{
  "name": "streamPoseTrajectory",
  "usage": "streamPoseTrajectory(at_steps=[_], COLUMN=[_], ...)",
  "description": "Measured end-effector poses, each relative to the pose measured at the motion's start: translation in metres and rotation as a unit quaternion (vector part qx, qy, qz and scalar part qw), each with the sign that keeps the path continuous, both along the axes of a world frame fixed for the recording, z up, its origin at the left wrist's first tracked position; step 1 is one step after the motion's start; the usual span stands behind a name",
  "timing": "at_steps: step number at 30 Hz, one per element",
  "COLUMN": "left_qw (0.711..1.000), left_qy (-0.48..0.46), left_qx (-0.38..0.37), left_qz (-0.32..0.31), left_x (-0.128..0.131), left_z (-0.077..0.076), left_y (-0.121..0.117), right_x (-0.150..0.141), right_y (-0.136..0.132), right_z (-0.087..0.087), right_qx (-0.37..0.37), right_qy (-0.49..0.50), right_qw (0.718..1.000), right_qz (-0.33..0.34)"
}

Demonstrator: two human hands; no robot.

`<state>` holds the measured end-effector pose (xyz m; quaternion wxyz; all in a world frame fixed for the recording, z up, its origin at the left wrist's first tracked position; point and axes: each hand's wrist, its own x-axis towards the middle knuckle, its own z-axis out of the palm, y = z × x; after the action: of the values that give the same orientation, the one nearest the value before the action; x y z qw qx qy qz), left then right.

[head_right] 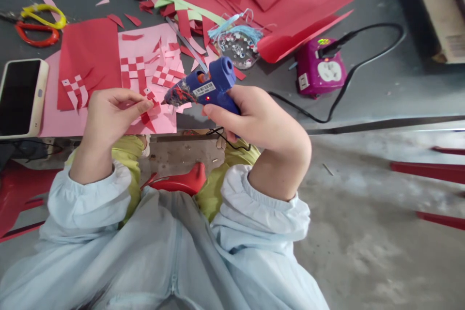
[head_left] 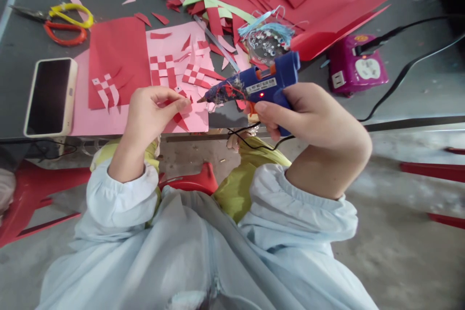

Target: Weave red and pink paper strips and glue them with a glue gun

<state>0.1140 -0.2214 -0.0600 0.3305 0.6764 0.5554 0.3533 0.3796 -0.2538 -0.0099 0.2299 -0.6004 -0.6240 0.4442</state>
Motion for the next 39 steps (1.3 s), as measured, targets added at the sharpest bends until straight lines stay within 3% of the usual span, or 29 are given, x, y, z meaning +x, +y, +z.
streamPoseTrajectory(at_steps=[15,25,30,39], left_qw=[0.998,0.999,0.998,0.989], left_qy=[0.018,0.029,0.054,0.141], left_qx=[-0.026,0.009,0.003,0.043], left_qz=[-0.051,-0.023,-0.019,-0.007], left_x=[0.0,0.0,0.001,0.001], left_z=[-0.001,-0.002,0.0,0.003], left_y=[0.011,0.01,0.008,0.004], right_x=[0.005,-0.006,-0.015,-0.02], right_y=[-0.002,0.003,0.007,0.008], right_z=[-0.002,-0.002,-0.001,0.0], right_qx=[0.005,-0.032,0.009,-0.004], right_qy=[0.004,-0.034,-0.092,-0.132], right_qw=[1.0,0.998,0.993,0.99], right_qz=[0.003,0.04,0.071,0.054])
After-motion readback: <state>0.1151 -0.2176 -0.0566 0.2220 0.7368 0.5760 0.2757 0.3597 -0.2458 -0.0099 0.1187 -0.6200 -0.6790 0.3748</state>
